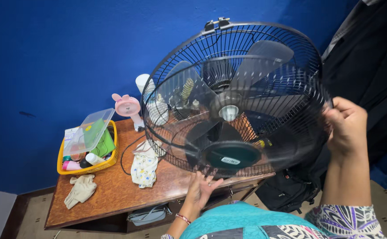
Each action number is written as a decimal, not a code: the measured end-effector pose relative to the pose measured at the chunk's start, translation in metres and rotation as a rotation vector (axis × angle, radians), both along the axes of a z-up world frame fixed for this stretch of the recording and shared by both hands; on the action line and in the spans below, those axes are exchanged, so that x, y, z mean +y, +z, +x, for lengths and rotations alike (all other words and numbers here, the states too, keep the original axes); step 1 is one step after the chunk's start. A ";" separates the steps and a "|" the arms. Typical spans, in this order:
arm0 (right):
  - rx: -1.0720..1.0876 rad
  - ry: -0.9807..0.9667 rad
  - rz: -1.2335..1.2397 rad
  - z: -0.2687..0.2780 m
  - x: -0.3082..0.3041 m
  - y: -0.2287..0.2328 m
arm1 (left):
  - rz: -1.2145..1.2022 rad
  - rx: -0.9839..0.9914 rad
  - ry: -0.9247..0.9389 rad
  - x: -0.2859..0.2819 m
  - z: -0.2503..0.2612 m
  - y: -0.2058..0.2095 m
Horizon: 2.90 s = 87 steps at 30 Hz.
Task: The person wipes the front grill of a black table fan with a cloth, then removes the grill and reattaches it. They use a cordless screwdriver to tighten the screws securing the grill to the fan base.
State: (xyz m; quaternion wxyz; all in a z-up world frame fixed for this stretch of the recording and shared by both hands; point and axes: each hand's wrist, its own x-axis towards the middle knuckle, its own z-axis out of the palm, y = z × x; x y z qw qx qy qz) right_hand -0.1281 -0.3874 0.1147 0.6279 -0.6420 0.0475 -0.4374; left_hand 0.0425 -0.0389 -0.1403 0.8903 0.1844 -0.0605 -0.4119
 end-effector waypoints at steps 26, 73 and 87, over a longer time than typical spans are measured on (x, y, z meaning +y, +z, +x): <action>-0.050 -0.643 -1.109 0.071 0.103 0.118 | -0.058 0.000 0.131 -0.055 -0.010 0.016; -0.003 -0.757 -1.337 0.078 0.114 0.126 | -0.056 0.055 0.105 -0.080 -0.001 0.002; -0.014 -0.736 -1.344 0.064 0.103 0.118 | -0.041 -0.037 0.019 -0.073 -0.006 0.010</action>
